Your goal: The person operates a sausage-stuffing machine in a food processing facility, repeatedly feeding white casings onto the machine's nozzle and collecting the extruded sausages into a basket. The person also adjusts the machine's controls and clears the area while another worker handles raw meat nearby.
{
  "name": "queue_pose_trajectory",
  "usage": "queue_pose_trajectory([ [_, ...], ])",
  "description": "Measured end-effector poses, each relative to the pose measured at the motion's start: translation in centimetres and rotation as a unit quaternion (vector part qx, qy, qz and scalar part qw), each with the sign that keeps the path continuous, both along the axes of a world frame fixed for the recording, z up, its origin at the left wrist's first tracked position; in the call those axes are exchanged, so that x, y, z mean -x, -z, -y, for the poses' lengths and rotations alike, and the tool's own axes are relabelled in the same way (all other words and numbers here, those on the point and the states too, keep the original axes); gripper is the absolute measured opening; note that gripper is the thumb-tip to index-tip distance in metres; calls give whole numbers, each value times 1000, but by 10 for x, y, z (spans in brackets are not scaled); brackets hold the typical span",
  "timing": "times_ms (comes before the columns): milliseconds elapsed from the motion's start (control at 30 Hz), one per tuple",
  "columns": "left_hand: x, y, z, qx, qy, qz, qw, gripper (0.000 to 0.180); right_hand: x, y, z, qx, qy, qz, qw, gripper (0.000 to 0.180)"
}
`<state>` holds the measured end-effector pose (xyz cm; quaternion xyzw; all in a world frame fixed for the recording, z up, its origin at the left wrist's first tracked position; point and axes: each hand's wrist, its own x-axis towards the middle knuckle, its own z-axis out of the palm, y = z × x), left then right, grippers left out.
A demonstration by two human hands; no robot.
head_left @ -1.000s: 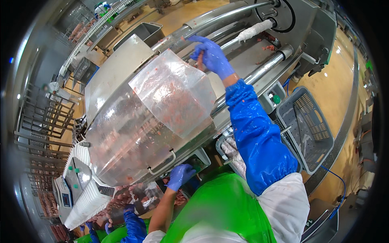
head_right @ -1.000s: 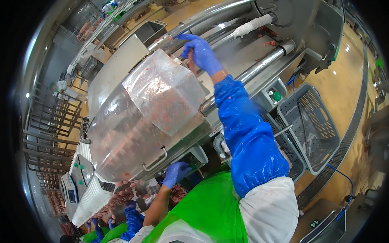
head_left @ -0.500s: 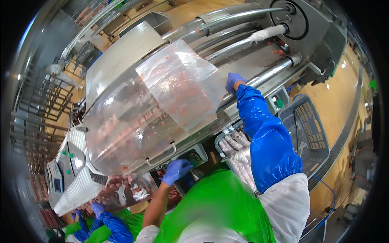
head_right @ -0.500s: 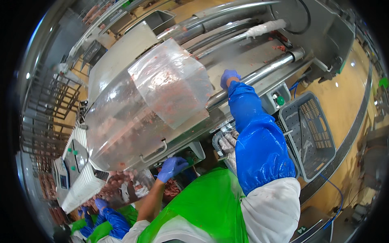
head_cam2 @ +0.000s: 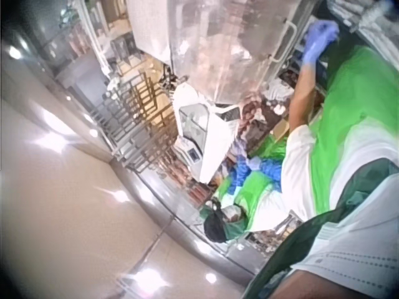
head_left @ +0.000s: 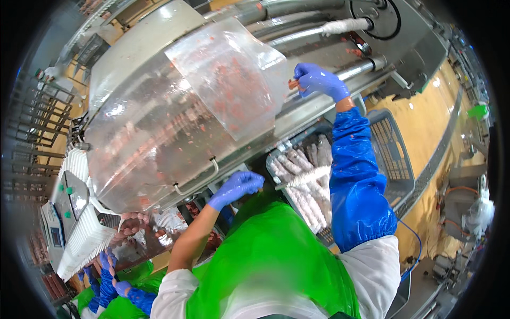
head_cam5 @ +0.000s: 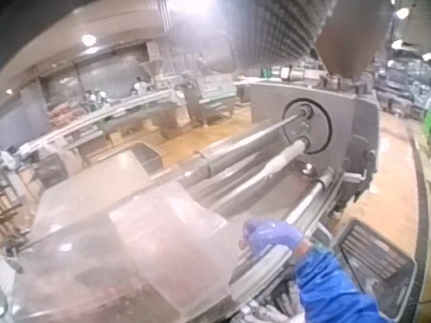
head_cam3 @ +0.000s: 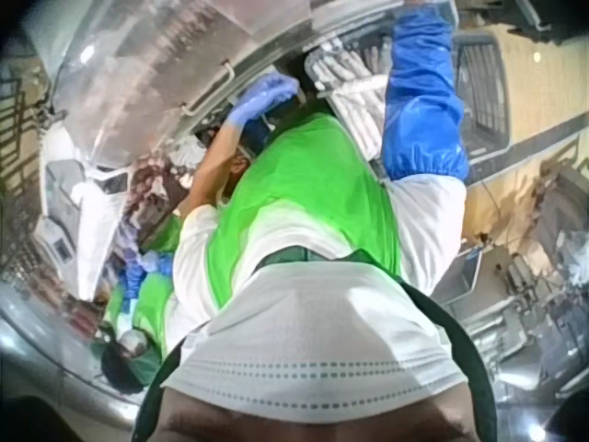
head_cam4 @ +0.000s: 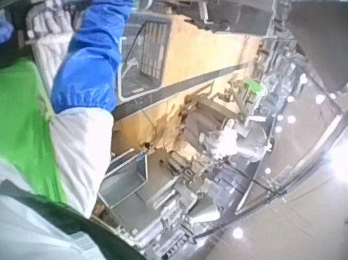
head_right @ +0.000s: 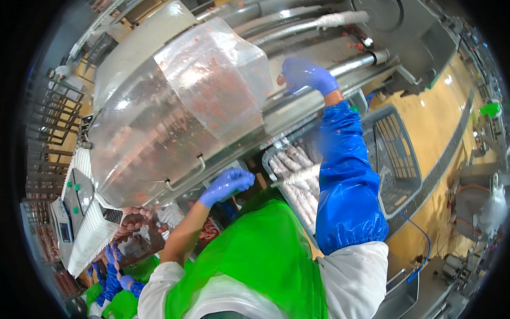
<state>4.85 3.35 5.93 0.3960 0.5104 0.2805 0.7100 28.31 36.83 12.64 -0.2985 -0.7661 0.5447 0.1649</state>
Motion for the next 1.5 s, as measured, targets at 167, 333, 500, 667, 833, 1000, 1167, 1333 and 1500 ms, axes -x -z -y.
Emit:
queue_pose_trajectory([
  [167, -54, 22, -44, 165, -168, 385, 892, 55, -29, -40, 106, 150, 5, -1, 989, 18],
  [333, -87, 36, -62, 199, -123, 466, 853, 42, -19, 6, 202, 65, -68, 21, 995, 26],
  [500, -36, 50, 10, 204, -108, 238, 943, 27, -111, 98, 214, -53, 551, 63, 830, 19],
  [667, 49, 78, 138, 281, -116, 131, 944, 30, -143, 192, 279, 436, 634, -92, 632, 31],
  [833, 99, 109, 264, 405, -176, 100, 892, 30, -134, 275, 227, 433, 451, -297, 721, 19],
  [1000, 107, 112, 304, 288, -84, -219, 929, 35, -95, 201, 200, 416, 408, -324, 746, 19],
  [1167, 83, 35, 198, 49, 28, -258, 964, 47, -75, 106, 176, 370, 162, -466, 787, 17],
  [1333, 26, -113, 71, -231, -39, -160, 959, 53, 36, -28, 194, 246, 301, -454, 802, 17],
  [1500, 16, -143, 23, -290, -151, -269, 906, 50, 100, -104, 210, 161, 190, -401, 882, 26],
])
